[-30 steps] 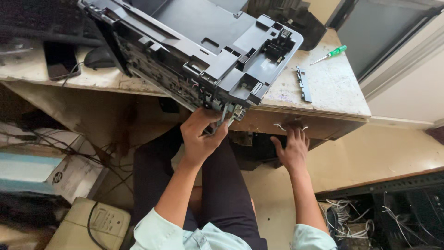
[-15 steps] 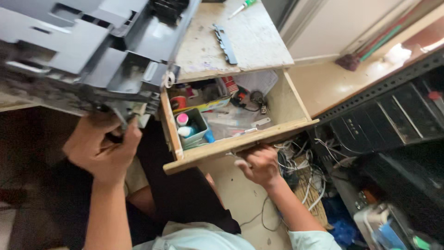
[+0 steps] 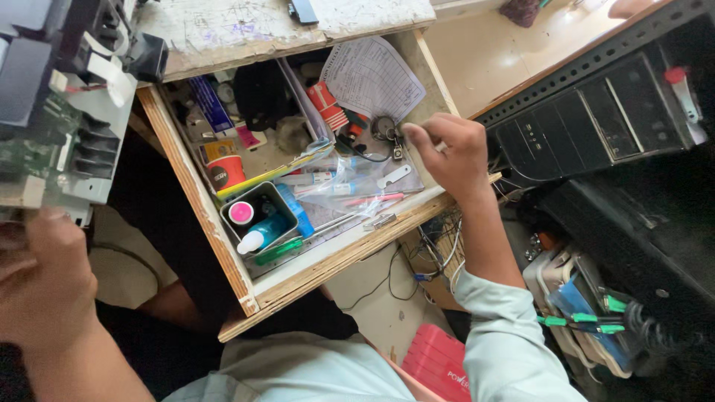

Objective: The person works on the underside of a disassembled printer, repeatedly inserting and removing a small black plastic component. They use pliers to adjust a part and continue manipulating the component with both hands.

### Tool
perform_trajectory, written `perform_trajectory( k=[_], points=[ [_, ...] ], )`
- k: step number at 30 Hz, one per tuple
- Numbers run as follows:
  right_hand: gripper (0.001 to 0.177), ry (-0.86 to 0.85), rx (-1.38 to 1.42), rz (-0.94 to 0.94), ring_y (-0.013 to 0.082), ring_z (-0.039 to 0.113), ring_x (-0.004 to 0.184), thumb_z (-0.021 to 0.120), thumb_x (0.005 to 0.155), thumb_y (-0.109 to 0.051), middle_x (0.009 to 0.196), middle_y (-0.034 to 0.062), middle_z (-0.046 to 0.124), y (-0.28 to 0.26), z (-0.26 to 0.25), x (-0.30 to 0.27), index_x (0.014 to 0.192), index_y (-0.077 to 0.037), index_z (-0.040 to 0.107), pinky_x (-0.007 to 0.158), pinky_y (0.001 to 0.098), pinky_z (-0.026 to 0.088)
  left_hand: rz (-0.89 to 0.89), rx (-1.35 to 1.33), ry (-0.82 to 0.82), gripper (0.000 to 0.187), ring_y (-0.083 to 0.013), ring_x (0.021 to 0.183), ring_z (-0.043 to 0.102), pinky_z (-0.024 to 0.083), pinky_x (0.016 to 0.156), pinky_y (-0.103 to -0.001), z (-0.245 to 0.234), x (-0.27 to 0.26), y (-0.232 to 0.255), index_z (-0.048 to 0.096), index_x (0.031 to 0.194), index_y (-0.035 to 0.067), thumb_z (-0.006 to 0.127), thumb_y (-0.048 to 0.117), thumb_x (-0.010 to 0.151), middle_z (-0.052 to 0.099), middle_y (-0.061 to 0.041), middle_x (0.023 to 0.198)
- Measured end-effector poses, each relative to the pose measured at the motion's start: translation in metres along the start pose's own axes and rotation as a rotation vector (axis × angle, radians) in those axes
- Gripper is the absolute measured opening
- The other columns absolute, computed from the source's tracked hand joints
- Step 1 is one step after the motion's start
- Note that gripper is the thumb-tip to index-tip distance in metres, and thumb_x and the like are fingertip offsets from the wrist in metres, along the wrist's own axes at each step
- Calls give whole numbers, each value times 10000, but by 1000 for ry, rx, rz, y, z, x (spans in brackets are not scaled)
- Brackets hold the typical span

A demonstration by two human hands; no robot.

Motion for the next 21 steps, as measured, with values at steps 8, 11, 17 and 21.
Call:
perform_trajectory(
  k=[8,11,17,21],
  points=[
    [251,-623,-41,8,348,701,923,774,836,-244,947,134,742,18,83,-3,1020,-76,742,802,446,539,23,50,0,239,-182,680,641,467,626,-260,-4,-9,-5,663,974,-77,636,97,1136,679,-161,849],
    [256,-559,-105,-61,357,675,1016,758,863,-237,1043,122,743,7,77,1,1056,-71,728,837,454,521,78,-2,11,234,-177,691,626,460,646,-252,0,10,17,653,1021,-83,655,133,1111,677,-156,882],
    [438,-674,-249,-162,396,659,966,787,832,-323,997,189,708,-5,111,32,1159,-50,684,788,488,509,174,-84,29,311,-166,714,597,447,687,-237,-26,35,70,632,1115,-94,694,206,1063,674,-147,946],
    [400,-714,-397,-111,422,682,929,778,803,-269,946,217,716,21,169,52,1120,-48,674,790,514,535,171,-168,131,290,-148,680,571,430,680,-251,-27,55,94,657,1057,-42,678,244,1020,655,-98,903]
  ],
)
Point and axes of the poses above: each hand's wrist, its own x-axis towards the middle knuckle, its own z-axis out of the palm, y = z × x, the point moved 10 cm from there along x, towards the middle knuckle
